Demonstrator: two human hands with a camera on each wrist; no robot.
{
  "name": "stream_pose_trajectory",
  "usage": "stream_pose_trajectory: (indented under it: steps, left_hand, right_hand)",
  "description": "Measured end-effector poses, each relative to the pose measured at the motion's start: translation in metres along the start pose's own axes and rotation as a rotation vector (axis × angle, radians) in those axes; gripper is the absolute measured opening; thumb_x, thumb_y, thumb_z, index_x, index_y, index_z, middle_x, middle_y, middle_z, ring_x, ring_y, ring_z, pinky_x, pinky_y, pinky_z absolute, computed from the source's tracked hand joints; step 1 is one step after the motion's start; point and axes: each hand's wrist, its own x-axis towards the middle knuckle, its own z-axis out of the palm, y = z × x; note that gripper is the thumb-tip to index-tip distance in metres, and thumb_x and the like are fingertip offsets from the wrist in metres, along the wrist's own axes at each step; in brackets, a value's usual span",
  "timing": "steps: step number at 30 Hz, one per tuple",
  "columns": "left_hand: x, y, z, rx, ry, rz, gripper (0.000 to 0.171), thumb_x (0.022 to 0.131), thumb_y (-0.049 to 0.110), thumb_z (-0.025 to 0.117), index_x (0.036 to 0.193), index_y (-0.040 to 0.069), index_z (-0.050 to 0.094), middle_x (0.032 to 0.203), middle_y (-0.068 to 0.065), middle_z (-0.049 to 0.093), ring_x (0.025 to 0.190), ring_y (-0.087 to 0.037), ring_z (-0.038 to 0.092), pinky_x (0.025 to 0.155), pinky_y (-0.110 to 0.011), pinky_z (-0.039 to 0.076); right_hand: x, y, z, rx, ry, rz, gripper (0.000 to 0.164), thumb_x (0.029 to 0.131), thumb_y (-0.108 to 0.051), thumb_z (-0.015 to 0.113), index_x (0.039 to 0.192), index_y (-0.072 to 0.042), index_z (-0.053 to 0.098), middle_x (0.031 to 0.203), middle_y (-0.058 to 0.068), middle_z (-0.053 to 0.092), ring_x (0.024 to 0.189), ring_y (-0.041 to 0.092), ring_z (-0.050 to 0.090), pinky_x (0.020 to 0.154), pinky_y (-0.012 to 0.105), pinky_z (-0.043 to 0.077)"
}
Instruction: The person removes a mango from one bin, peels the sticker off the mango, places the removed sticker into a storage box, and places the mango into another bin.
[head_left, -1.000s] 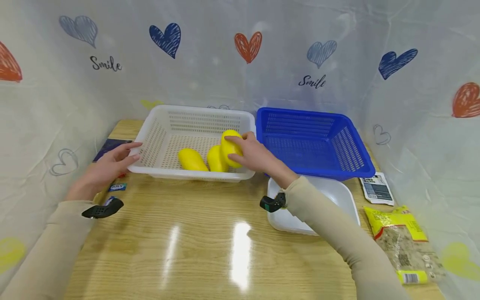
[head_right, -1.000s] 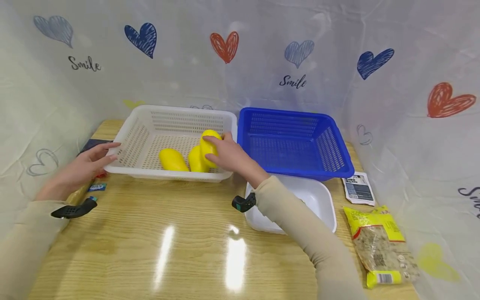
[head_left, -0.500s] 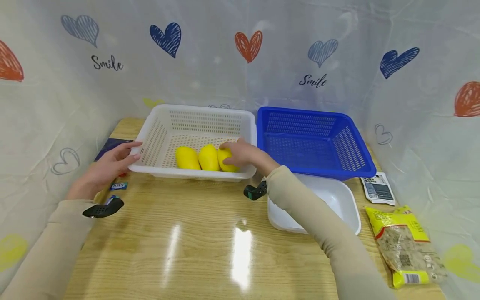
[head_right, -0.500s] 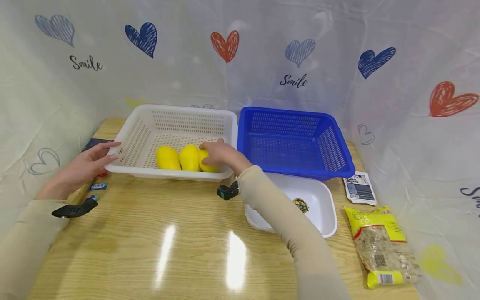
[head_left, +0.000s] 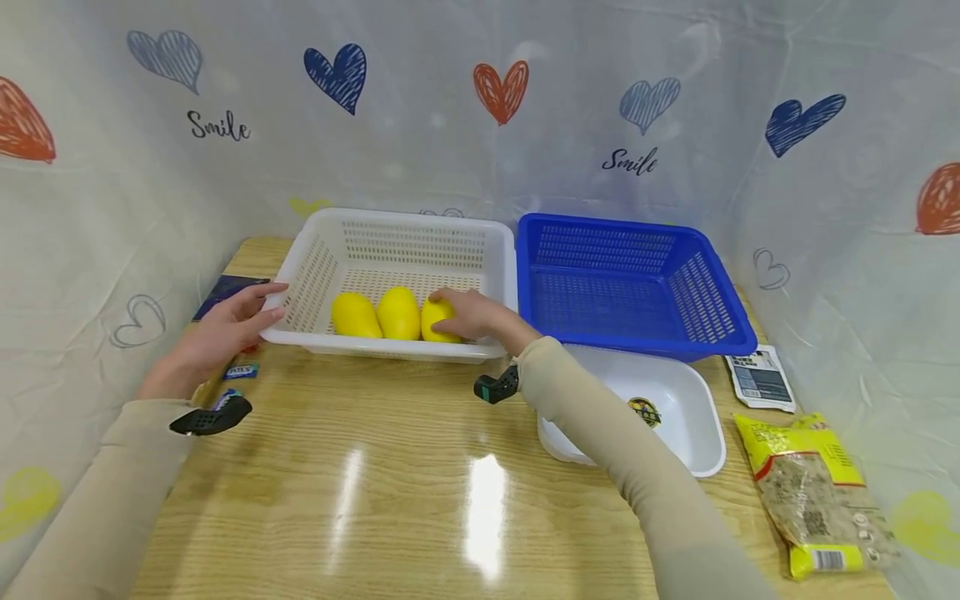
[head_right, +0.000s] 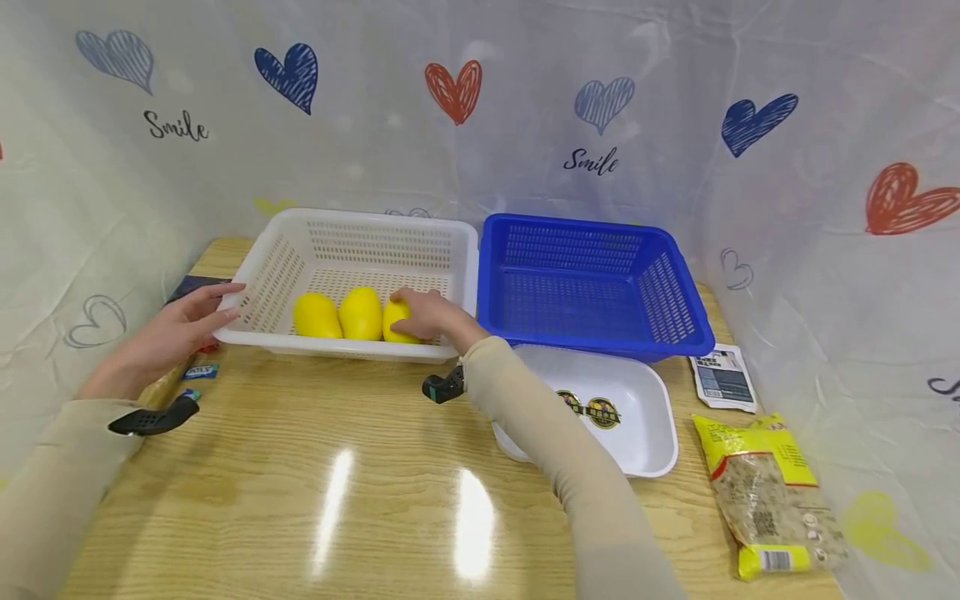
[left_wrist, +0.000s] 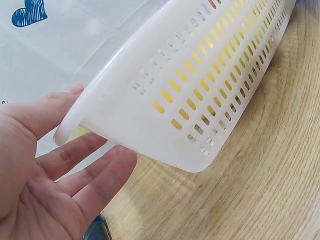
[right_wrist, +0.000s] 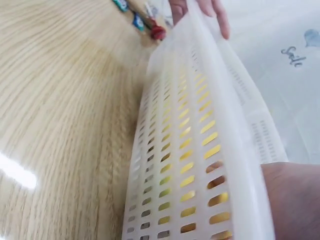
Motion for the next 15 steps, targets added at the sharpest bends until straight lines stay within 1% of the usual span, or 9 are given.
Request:
stream_pose_trajectory:
  steps: [2, 4, 6, 8, 10, 11, 13, 15]
  left_hand:
    - [0.001, 0.000, -0.001, 0.002, -0.007, 0.014, 0.062, 0.102, 0.041, 0.047, 0.156, 0.019, 0.024, 0.148, -0.022, 0.037, 0.095, -0.009, 0.058, 0.074, -0.031, 0.051]
    - [0.001, 0.000, -0.001, 0.003, -0.010, 0.020, 0.062, 0.103, 0.040, 0.047, 0.156, 0.019, 0.024, 0.147, -0.023, 0.037, 0.093, -0.010, 0.058, 0.072, -0.031, 0.051]
    - [0.002, -0.001, -0.001, 0.000, -0.014, 0.020, 0.062, 0.103, 0.039, 0.047, 0.156, 0.019, 0.023, 0.147, -0.025, 0.036, 0.093, -0.009, 0.057, 0.071, -0.030, 0.050]
    - [0.002, -0.002, -0.001, 0.003, -0.019, 0.018, 0.063, 0.103, 0.039, 0.047, 0.157, 0.019, 0.023, 0.147, -0.025, 0.036, 0.093, -0.009, 0.057, 0.072, -0.030, 0.050]
    - [0.002, -0.001, -0.001, 0.001, -0.020, 0.011, 0.062, 0.103, 0.040, 0.047, 0.157, 0.020, 0.023, 0.147, -0.025, 0.036, 0.094, -0.008, 0.056, 0.073, -0.030, 0.050]
    - [0.002, -0.001, -0.001, 0.001, -0.023, 0.011, 0.062, 0.103, 0.040, 0.047, 0.157, 0.020, 0.023, 0.147, -0.025, 0.035, 0.094, -0.008, 0.056, 0.073, -0.030, 0.050]
    - [0.001, 0.000, -0.001, 0.008, -0.025, 0.014, 0.063, 0.103, 0.041, 0.047, 0.157, 0.019, 0.022, 0.146, -0.025, 0.036, 0.094, -0.010, 0.056, 0.072, -0.030, 0.050]
    - [0.001, 0.002, -0.001, 0.022, -0.017, 0.001, 0.064, 0.102, 0.043, 0.047, 0.156, 0.020, 0.023, 0.146, -0.023, 0.038, 0.094, -0.013, 0.057, 0.072, -0.031, 0.050]
  right_hand:
    - [0.000, 0.001, 0.001, -0.002, -0.012, -0.006, 0.058, 0.098, -0.034, 0.059, 0.150, -0.019, 0.037, 0.148, 0.012, 0.044, 0.125, 0.030, 0.047, 0.104, 0.043, 0.039]
    - [0.000, 0.001, 0.001, -0.015, -0.020, -0.017, 0.058, 0.099, -0.033, 0.058, 0.150, -0.018, 0.037, 0.151, 0.012, 0.041, 0.132, 0.030, 0.042, 0.110, 0.044, 0.033]
    - [-0.002, 0.000, 0.000, -0.042, -0.014, -0.029, 0.057, 0.099, -0.032, 0.056, 0.150, -0.017, 0.036, 0.150, 0.012, 0.042, 0.131, 0.029, 0.044, 0.110, 0.042, 0.034]
    - [-0.007, -0.001, -0.003, -0.069, 0.018, -0.045, 0.054, 0.101, -0.031, 0.053, 0.150, -0.017, 0.037, 0.151, 0.010, 0.041, 0.135, 0.029, 0.040, 0.111, 0.042, 0.031]
    - [-0.017, 0.000, -0.007, -0.063, 0.073, -0.076, 0.052, 0.102, -0.030, 0.051, 0.150, -0.016, 0.038, 0.151, 0.009, 0.041, 0.137, 0.030, 0.037, 0.111, 0.042, 0.031]
    - [-0.025, 0.001, -0.009, -0.045, 0.105, -0.093, 0.051, 0.102, -0.029, 0.051, 0.150, -0.015, 0.039, 0.151, 0.008, 0.041, 0.136, 0.030, 0.040, 0.110, 0.042, 0.033]
    - [-0.046, 0.004, -0.013, 0.032, 0.166, -0.123, 0.049, 0.103, -0.029, 0.050, 0.149, -0.016, 0.040, 0.151, 0.006, 0.041, 0.131, 0.029, 0.046, 0.106, 0.042, 0.039]
    - [-0.071, 0.010, -0.014, 0.127, 0.221, -0.152, 0.048, 0.102, -0.029, 0.051, 0.148, -0.017, 0.042, 0.150, 0.004, 0.041, 0.125, 0.026, 0.053, 0.101, 0.041, 0.045]
